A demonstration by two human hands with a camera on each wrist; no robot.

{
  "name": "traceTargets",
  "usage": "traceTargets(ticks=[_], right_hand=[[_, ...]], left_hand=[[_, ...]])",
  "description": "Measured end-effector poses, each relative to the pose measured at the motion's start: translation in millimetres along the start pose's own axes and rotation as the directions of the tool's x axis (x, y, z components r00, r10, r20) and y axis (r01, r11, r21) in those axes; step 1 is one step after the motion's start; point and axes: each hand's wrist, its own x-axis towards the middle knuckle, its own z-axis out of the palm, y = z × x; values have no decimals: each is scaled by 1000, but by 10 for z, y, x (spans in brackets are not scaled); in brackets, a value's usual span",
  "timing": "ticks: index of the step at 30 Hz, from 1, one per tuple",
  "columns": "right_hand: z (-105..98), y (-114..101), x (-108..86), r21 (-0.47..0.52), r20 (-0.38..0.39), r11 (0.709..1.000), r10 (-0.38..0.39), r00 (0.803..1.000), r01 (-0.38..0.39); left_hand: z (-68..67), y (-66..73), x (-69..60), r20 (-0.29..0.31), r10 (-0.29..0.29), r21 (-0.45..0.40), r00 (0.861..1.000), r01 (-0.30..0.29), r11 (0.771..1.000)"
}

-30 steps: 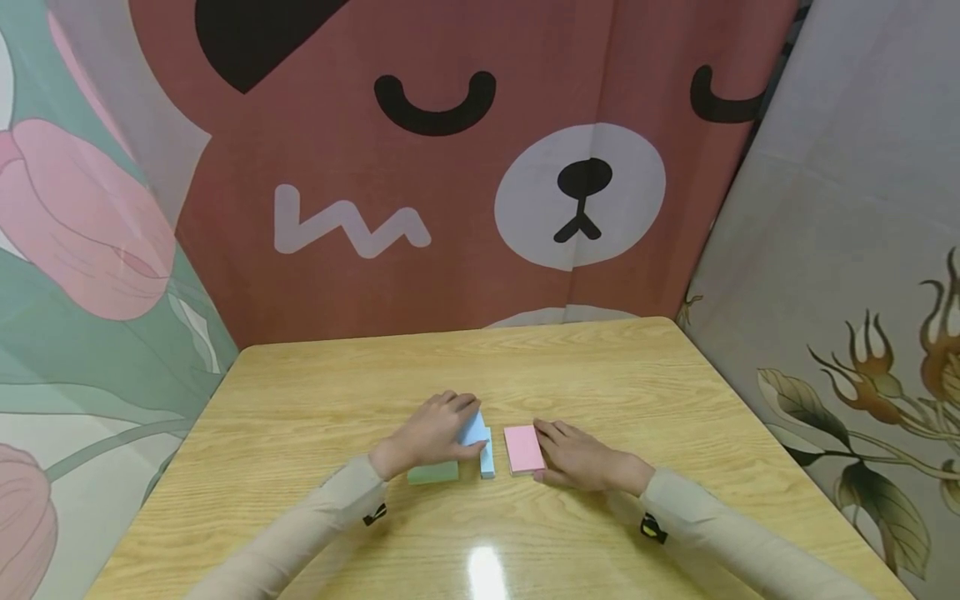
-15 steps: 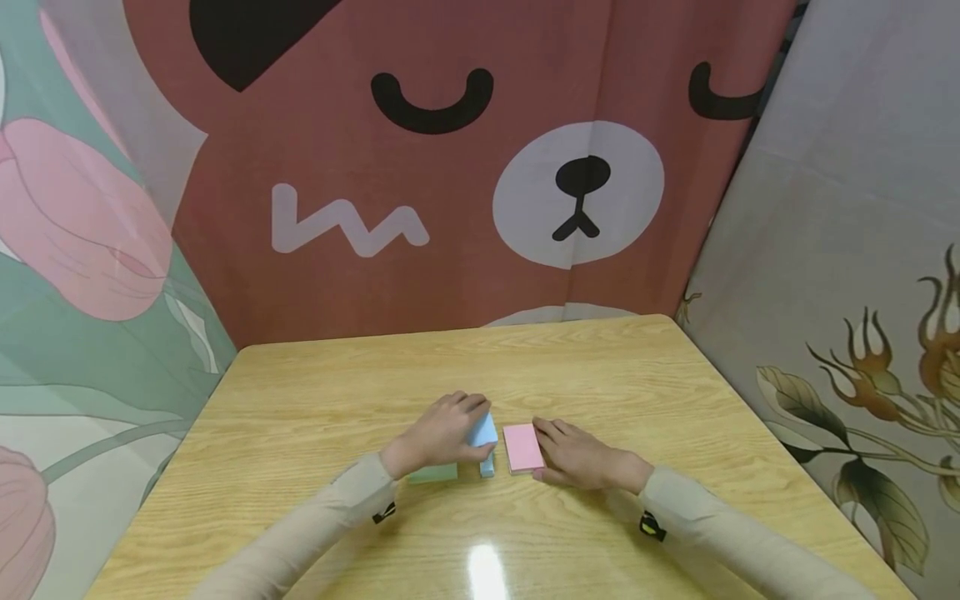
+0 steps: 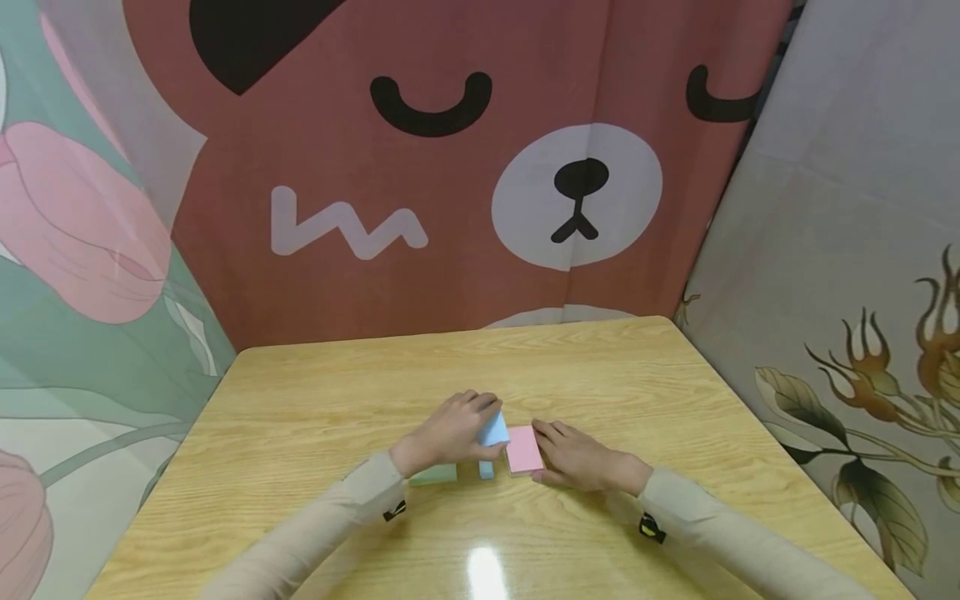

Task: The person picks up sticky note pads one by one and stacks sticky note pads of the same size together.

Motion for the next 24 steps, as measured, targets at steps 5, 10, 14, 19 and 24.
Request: traceTargets(ticks=[5, 10, 14, 19, 24], right_hand=[[-8, -4, 0, 13, -6, 1000, -4, 1000, 4], [-37, -21, -12, 25, 4, 1000, 2, 1000, -2], [-34, -16, -20, 11, -5, 1000, -4, 1000, 4], [-9, 2, -14, -1, -25, 1000, -14, 1000, 13], [3, 11, -17, 10, -12, 1000, -15, 1000, 15]], left_hand=[[8, 60, 27, -24, 26, 0, 999, -26, 1000], [23, 122, 70, -24, 40, 10, 999, -40, 999], [32, 185, 111, -2, 42, 7, 999, -42, 999], [43, 247, 152, 31, 45, -14, 998, -45, 999], [78, 271, 185, 51, 47, -26, 998, -46, 999]])
